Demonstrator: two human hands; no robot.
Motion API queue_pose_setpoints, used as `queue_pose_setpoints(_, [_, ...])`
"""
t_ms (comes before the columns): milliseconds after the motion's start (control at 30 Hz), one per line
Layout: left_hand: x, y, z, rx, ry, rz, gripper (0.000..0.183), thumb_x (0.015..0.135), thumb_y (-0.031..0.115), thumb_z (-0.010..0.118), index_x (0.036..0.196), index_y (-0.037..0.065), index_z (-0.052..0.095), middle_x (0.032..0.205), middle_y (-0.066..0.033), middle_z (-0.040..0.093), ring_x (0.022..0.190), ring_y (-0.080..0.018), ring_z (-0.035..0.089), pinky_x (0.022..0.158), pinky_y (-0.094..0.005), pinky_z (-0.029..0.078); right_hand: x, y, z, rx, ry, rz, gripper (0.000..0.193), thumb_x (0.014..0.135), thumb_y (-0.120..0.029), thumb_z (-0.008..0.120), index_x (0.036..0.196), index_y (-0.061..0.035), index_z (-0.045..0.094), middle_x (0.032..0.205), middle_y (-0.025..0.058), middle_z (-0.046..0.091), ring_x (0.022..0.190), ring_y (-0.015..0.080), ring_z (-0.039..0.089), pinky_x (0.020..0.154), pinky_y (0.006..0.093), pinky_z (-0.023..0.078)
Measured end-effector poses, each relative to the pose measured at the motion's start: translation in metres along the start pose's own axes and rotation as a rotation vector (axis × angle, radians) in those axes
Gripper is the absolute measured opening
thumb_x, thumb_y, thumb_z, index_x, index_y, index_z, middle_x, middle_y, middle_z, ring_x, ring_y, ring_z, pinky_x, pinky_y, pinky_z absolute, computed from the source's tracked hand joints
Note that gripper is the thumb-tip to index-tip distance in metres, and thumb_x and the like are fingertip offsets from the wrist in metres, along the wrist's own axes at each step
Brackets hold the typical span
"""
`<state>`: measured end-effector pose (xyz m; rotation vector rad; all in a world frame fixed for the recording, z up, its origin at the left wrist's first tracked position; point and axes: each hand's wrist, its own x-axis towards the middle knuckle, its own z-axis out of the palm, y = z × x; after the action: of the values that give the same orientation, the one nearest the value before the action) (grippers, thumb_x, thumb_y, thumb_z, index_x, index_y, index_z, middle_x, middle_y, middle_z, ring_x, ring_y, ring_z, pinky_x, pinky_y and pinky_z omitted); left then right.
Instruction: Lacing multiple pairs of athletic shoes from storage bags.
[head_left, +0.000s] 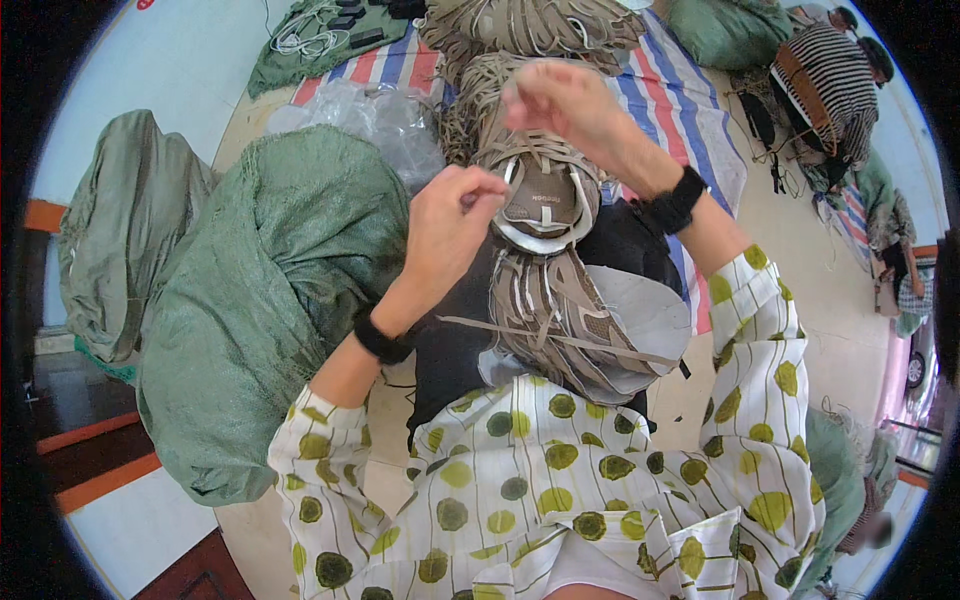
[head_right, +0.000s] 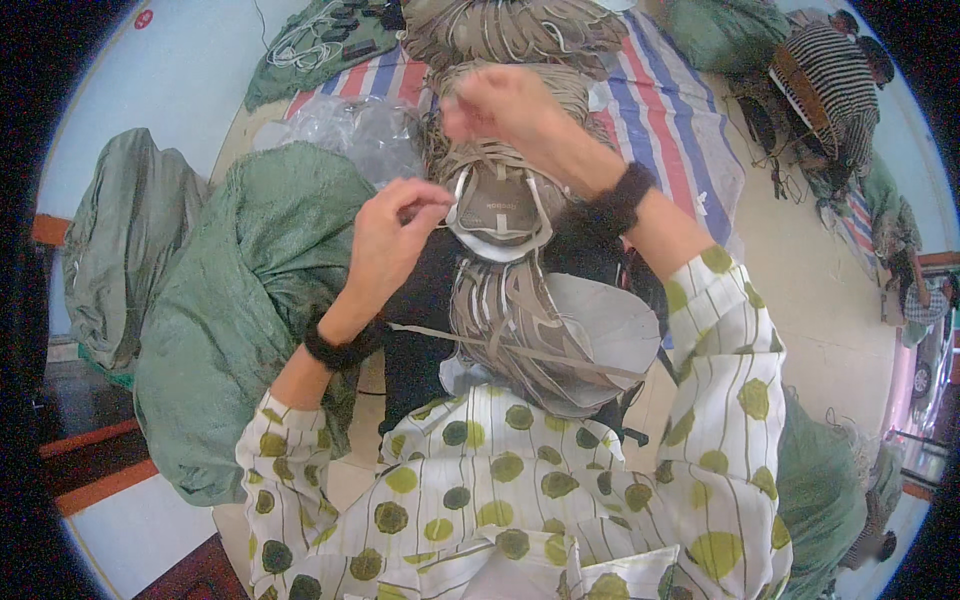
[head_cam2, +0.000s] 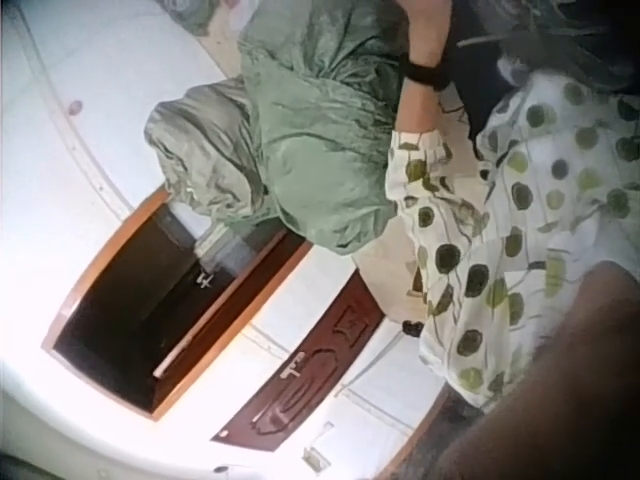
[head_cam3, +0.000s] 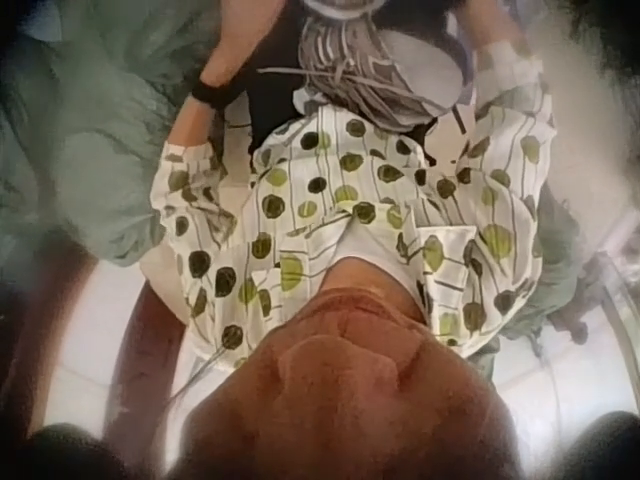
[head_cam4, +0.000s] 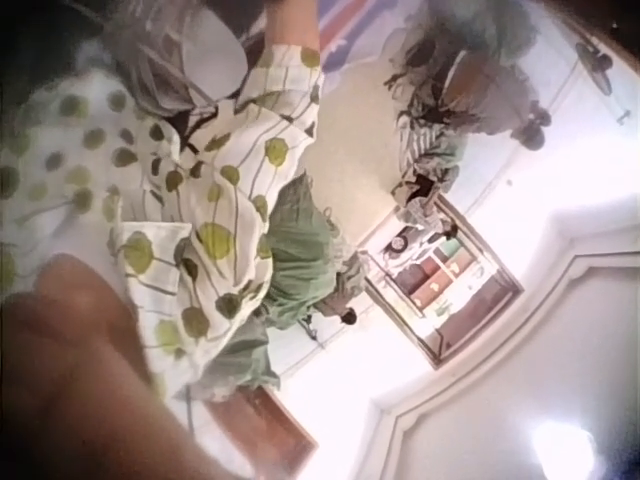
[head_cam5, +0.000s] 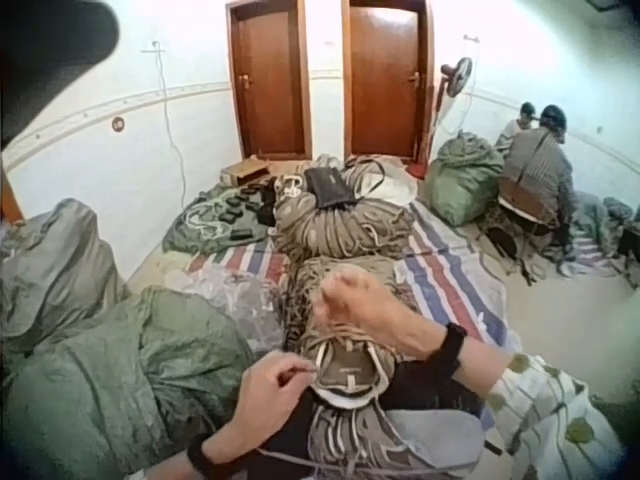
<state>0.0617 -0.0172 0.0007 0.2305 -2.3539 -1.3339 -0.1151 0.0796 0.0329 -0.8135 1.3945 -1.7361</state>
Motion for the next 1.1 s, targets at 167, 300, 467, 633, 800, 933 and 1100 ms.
queue_pose_setpoints(167, [0.04,0.002,0.033,0.358,-0.031,0.152,0.006,0.071,0.007,0.059,0.076,0.004,0.059,0.078,-0.0134,0.061,0.075,-0.031,0.059,0.067,-0.0391,0.045,0.019,-0.039,0.025,-0.018,0.011,-0.256,0.018,0.088,-0.018,0.053,0.088,0.0001,0.054,0.081,0.0059,0.059,0.072,0.0136,0.06,0.069,0.0258,0.05])
queue_pose_setpoints(300, [0.048,-0.006,0.042,0.479,-0.025,0.218,0.005,0.072,0.009,0.057,0.077,0.007,0.058,0.073,-0.0089,0.058,0.075,-0.0263,0.057,0.067,-0.0384,0.038,0.005,-0.036,0.014,-0.255,0.053,-0.357,0.019,0.087,-0.017,0.054,0.088,0.0021,0.055,0.077,0.0048,0.06,0.07,0.0119,0.059,0.062,0.0241,0.048])
queue_pose_setpoints(467, [0.05,-0.001,0.048,0.762,-0.051,0.32,0.01,0.072,0.007,0.058,0.081,0.005,0.056,0.073,-0.0107,0.056,0.076,-0.03,0.056,0.065,-0.0415,0.04,-0.027,-0.002,-0.026,-0.52,0.189,-0.301,0.016,0.082,-0.016,0.056,0.083,-0.0002,0.057,0.072,0.002,0.059,0.064,0.0073,0.053,0.059,0.0228,0.044])
queue_pose_setpoints(633, [0.054,-0.007,0.056,0.822,-0.069,0.371,0.008,0.07,0.008,0.057,0.077,0.005,0.054,0.072,-0.0103,0.054,0.075,-0.029,0.055,0.065,-0.0401,0.039,-0.048,0.025,-0.035,-0.72,0.178,-0.269,0.011,0.085,-0.01,0.057,0.084,0.0004,0.055,0.073,-0.0016,0.054,0.065,0.0038,0.05,0.059,0.0179,0.043])
queue_pose_setpoints(800, [0.051,-0.008,0.058,0.762,0.004,0.345,0.007,0.07,0.008,0.057,0.074,0.006,0.052,0.072,-0.0106,0.054,0.073,-0.0289,0.055,0.064,-0.0388,0.038,-0.05,0.033,-0.041,-0.528,0.255,-0.242,0.017,0.079,-0.014,0.057,0.083,0.0021,0.058,0.069,0.0083,0.059,0.061,0.0133,0.055,0.06,0.0264,0.045])
queue_pose_setpoints(933, [0.048,-0.014,0.058,0.828,0.012,0.364,0.007,0.071,0.008,0.058,0.075,0.007,0.052,0.072,-0.0106,0.054,0.072,-0.029,0.055,0.063,-0.0395,0.038,-0.065,0.035,-0.038,-0.635,0.307,-0.247,0.015,0.079,-0.015,0.058,0.082,0.0003,0.058,0.071,0.0086,0.059,0.063,0.018,0.057,0.06,0.029,0.045])
queue_pose_setpoints(1100, [0.053,-0.013,0.059,0.52,-0.001,0.2,0.007,0.072,0.008,0.057,0.077,0.007,0.054,0.073,-0.0109,0.054,0.074,-0.0299,0.054,0.064,-0.0403,0.038,-0.08,0.045,-0.033,-1.164,0.181,-0.522,0.011,0.076,-0.014,0.058,0.078,-0.0036,0.058,0.083,0.0074,0.055,0.081,0.0242,0.054,0.069,0.0347,0.044])
